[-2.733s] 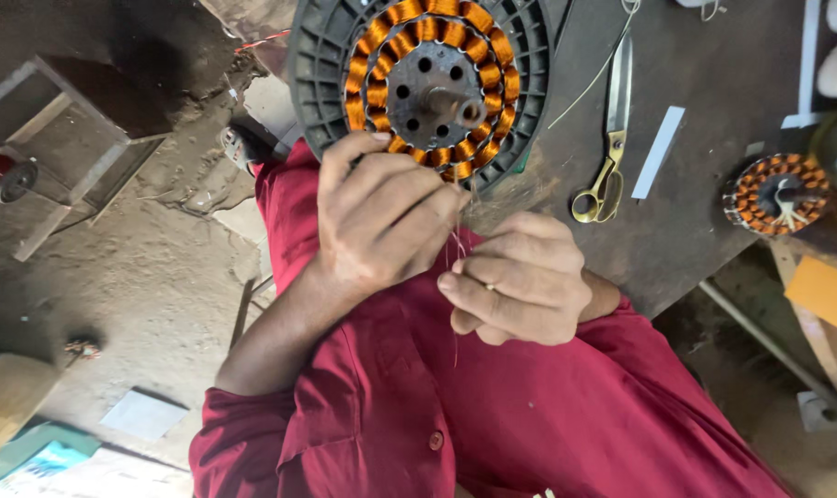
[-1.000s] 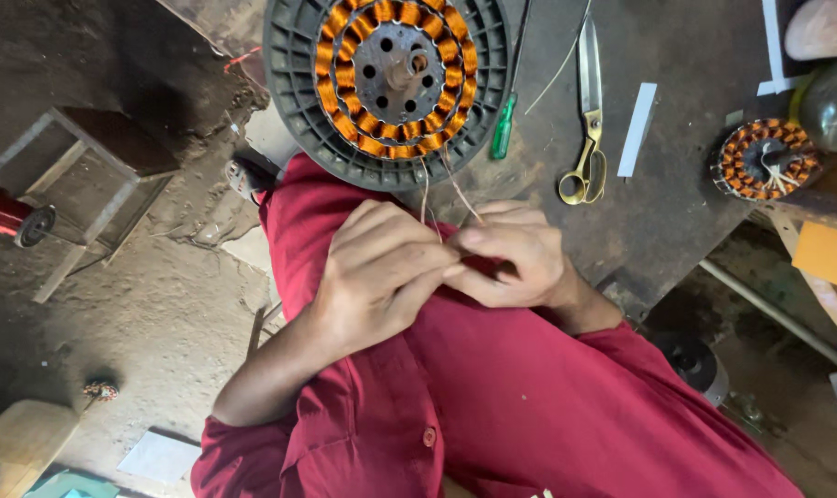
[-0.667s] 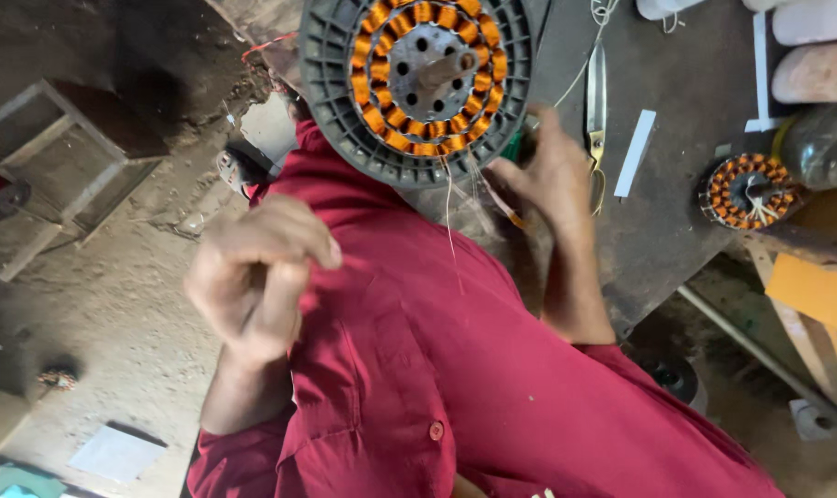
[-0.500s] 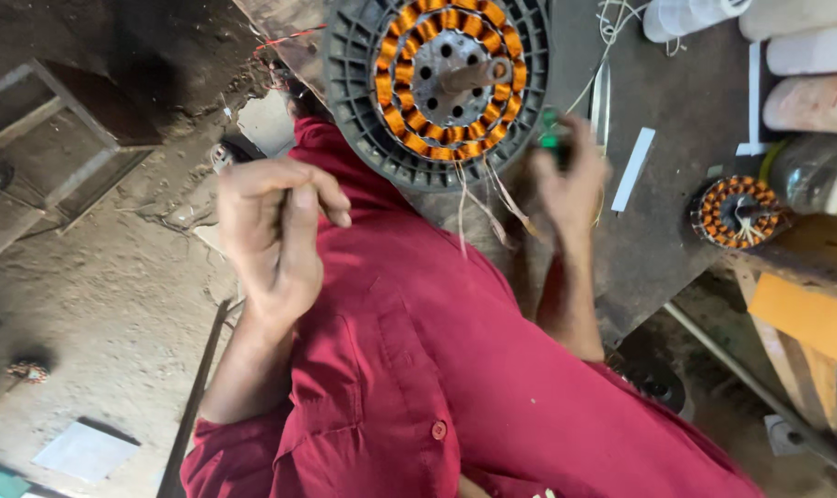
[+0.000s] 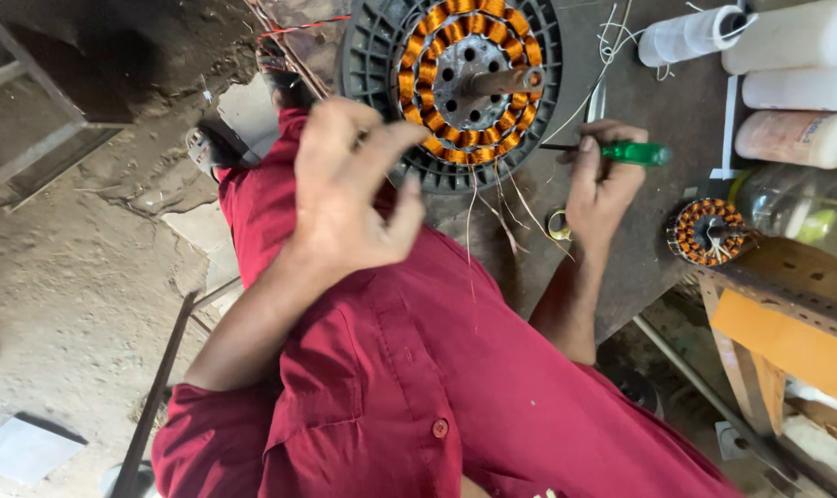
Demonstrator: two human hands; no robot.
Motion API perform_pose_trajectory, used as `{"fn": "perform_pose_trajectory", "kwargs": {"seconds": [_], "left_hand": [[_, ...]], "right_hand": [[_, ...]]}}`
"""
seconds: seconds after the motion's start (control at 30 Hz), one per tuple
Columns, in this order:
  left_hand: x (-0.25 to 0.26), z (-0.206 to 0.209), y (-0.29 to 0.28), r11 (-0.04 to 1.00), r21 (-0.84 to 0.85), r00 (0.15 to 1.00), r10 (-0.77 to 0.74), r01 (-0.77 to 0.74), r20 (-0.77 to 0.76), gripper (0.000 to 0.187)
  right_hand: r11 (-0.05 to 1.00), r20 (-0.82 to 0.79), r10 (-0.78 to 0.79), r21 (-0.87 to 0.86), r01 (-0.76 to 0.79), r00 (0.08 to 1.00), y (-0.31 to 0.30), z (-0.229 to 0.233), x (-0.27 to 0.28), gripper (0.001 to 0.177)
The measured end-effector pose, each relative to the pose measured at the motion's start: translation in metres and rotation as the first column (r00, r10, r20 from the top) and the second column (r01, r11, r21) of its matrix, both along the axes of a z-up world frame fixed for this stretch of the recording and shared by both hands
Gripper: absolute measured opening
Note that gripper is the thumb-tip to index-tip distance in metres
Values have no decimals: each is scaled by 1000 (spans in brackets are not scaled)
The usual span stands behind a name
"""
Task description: The person works on an electric motor stator, using shears to cut wires and a screwdriver to adjust components. They handle copper windings and connect wires, performing detailed manual adjustments throughout the process.
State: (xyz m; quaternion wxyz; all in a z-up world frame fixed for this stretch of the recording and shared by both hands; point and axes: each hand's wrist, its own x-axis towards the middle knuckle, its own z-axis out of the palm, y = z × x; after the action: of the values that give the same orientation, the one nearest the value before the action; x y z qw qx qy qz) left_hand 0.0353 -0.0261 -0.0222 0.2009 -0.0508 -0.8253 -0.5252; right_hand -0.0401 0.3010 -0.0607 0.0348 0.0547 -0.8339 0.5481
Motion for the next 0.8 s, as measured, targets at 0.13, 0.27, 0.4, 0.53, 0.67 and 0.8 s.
{"fn": "perform_pose_trajectory", "kwargs": {"seconds": [0.13, 0.27, 0.4, 0.53, 0.67, 0.8], "left_hand": [[-8, -2, 19, 983, -165, 989, -104, 85, -110, 44], [-16, -10, 33, 964, -266, 979, -80, 27, -187, 33], [-17, -21, 37, 966, -256, 980, -79, 30, -182, 27], [-15, -24, 41, 973, -229, 985, -64, 26, -160, 25], [-13, -23, 40, 971, -238, 988, -70, 35, -140, 30], [-13, -25, 40, 974, -223, 988, -70, 38, -136, 31]], "right_hand": [[774, 71, 140, 615, -154, 988, 10, -31, -3, 7], [995, -18, 52, 86, -50, 998, 2, -16, -12, 7], [929, -280, 71, -332, -166, 957, -6, 30, -12, 15], [886, -286, 182, -367, -283, 941, -31, 46, -6, 21], [894, -209, 227, -342, -289, 951, -56, 46, -1, 31], [917, -150, 216, -307, -253, 965, -65, 51, 3, 33]]}}
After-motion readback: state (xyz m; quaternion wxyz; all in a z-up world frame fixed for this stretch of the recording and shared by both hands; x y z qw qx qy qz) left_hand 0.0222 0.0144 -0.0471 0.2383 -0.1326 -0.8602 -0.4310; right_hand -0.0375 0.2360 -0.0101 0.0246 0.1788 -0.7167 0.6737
